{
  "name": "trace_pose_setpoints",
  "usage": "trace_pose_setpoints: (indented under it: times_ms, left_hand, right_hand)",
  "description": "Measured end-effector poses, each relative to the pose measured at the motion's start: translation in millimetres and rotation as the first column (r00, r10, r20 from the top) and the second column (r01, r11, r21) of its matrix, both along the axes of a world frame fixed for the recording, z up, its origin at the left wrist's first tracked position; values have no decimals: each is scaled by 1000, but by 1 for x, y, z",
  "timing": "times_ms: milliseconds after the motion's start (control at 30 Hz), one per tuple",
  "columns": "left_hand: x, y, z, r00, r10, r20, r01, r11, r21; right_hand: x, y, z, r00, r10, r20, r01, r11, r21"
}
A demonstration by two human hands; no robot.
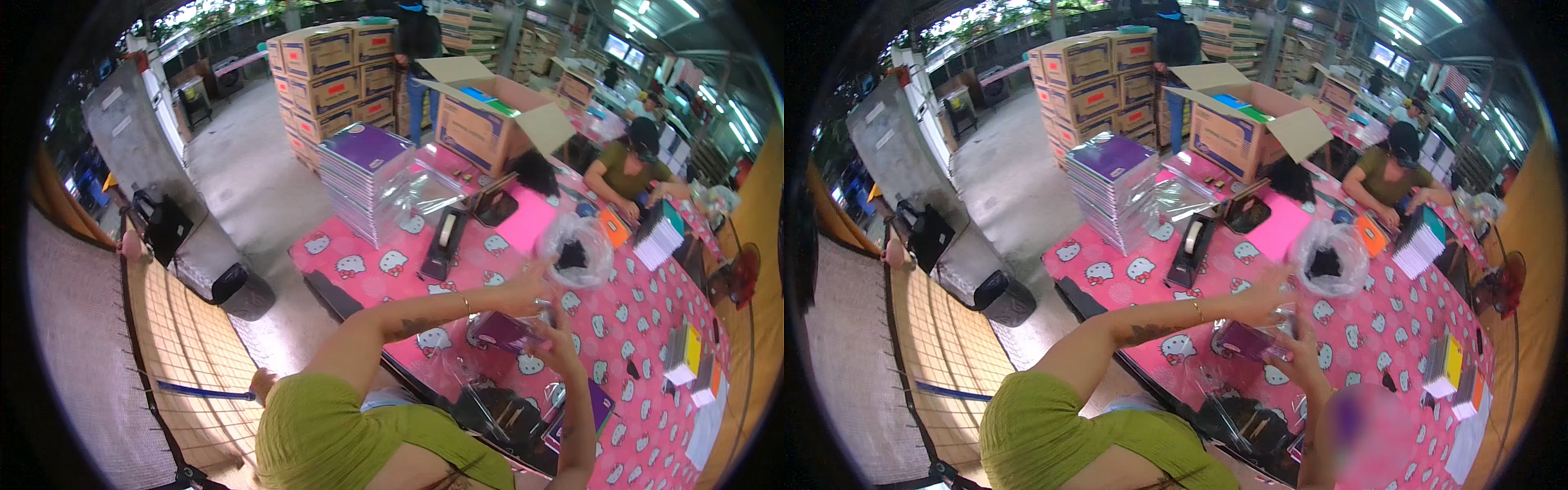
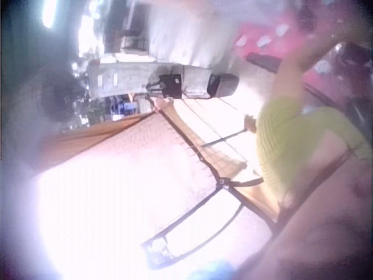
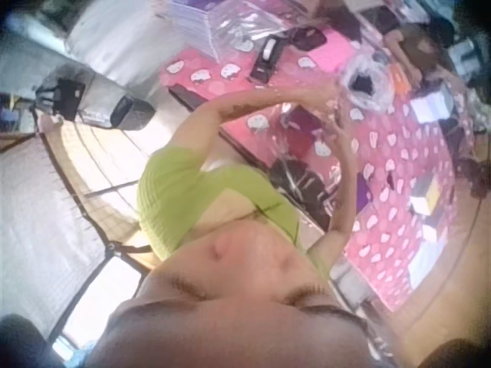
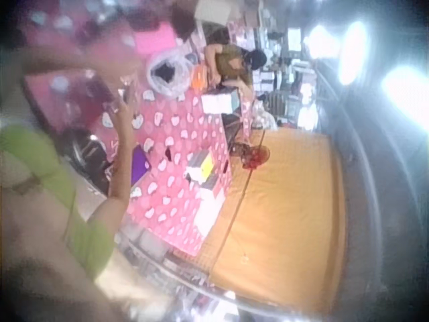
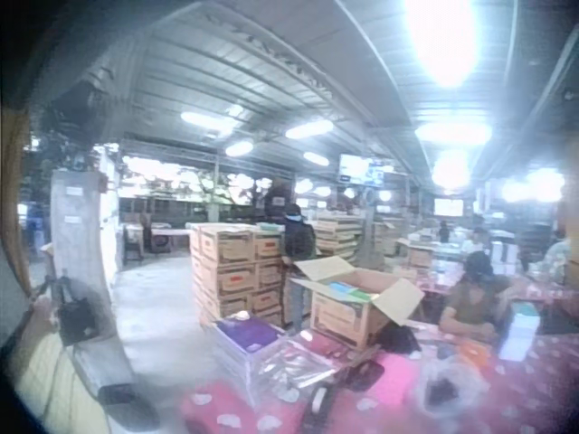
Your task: The person places stacks of notebooks into plastic bags, seals them with tape, and then packs the bagged notebooks into a cardboard box alongside others.
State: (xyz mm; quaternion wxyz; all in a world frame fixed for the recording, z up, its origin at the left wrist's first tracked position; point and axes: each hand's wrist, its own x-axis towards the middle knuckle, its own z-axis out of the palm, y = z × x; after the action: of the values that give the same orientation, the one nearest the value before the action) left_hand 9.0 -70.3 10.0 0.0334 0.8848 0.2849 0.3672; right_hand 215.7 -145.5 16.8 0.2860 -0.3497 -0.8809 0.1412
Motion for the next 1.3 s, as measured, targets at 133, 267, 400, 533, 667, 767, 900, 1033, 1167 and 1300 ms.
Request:
trace_pose_setpoints:
  times_ms: [133, 267, 400, 533, 667, 767, 900, 1033, 1167, 1300]
  left_hand:
    - [-3, 6, 17, 942, 314, -116, -333, 913, -235]
    - [-52, 14, 36, 933, 345, 104, -61, 436, -898]
    - [-50, 25, -8, 895, 0, 447, 361, 588, -724]
    - [-38, 16, 8, 885, 73, 460, 363, 511, -779]
    - [-55, 16, -6, 964, -100, 247, 266, 413, -871]
    - [-60, 3, 3, 963, -158, 219, 266, 413, -871]
    - [-53, -44, 30, 955, -106, -276, 20, 954, -298]
    - [-56, -52, -3, 978, -66, -199, 55, 997, -61]
    - [-53, -41, 24, 977, -29, -210, -79, 868, -491]
    - [-32, -34, 24, 960, 167, -227, -223, 943, -246]
  right_hand:
    - [-7, 13, -5, 998, 9, -65, -13, 997, -72]
    - [1, 38, 21, 845, -201, -496, 45, 950, -309]
    - [-4, 79, -1, 864, -299, -406, -59, 740, -670]
    - [-10, 83, 24, 946, -155, -286, -103, 692, -715]
    - [-9, 66, 29, 939, -83, -333, -134, 804, -579]
    - [-1, 39, 37, 941, -3, -339, -151, 891, -429]
    - [4, 4, 26, 993, -63, -99, 62, 998, -12]
    - [-10, 7, 8, 997, -69, -24, 69, 997, 21]
    - [-7, 26, 14, 999, -48, 17, 50, 988, -143]
    - [-23, 30, 26, 955, -195, 222, 211, 976, -49]
